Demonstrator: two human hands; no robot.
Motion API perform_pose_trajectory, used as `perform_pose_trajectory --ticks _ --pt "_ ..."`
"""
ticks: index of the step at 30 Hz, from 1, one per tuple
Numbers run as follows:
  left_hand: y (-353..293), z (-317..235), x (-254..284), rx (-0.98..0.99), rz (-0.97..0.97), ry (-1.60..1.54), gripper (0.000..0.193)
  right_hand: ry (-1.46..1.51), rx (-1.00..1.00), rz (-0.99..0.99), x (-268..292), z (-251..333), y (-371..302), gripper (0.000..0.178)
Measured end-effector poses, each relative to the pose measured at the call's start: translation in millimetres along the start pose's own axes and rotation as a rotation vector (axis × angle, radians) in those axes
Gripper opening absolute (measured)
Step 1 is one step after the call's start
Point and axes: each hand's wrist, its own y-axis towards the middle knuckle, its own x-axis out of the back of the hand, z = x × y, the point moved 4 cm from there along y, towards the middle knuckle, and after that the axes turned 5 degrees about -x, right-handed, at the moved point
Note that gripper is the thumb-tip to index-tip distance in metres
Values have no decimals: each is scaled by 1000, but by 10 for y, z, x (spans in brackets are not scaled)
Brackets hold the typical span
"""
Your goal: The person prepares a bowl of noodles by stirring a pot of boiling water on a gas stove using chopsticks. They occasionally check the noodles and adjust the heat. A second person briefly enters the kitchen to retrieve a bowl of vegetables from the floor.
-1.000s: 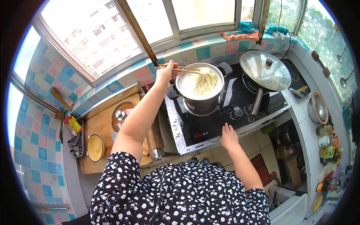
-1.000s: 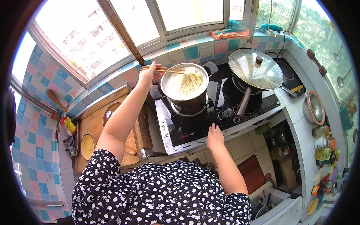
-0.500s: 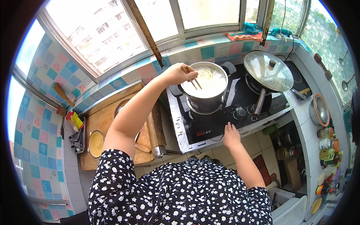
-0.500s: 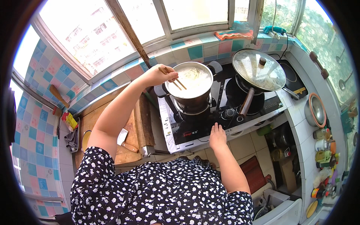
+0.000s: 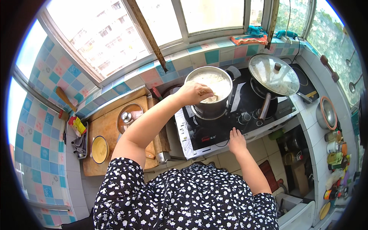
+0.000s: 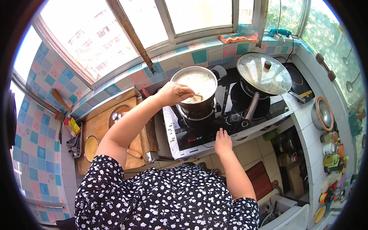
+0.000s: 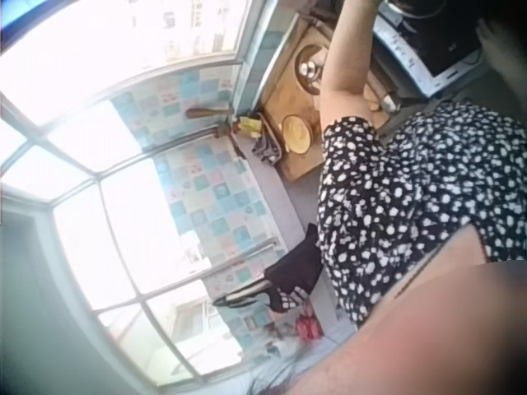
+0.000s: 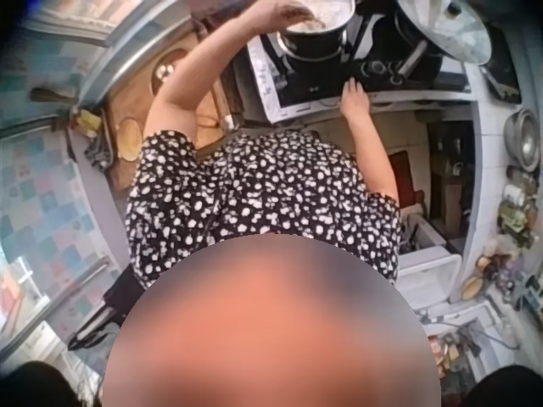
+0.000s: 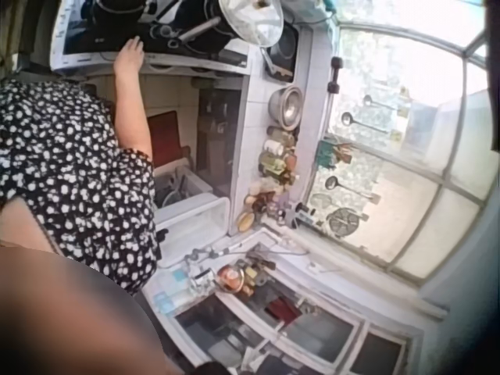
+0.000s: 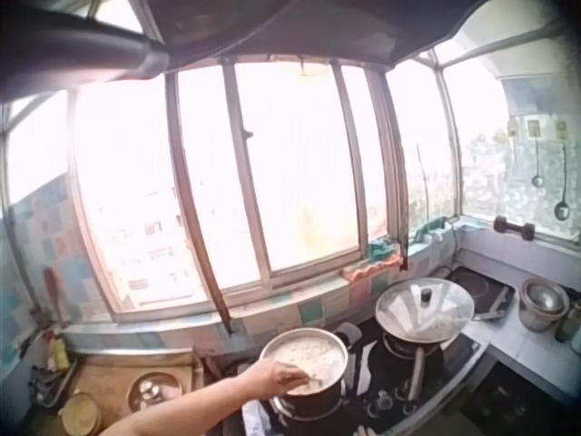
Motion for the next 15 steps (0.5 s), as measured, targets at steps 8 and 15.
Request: perform_pose_trajectory --ticks 8,15 --pt "-125 96 362 99 -135 190 15 34 -11 -9 41 -8 -14 71" --pt "-339 485 633 494 -318 -27 18 237 -50 114 206 -134 -85 63"
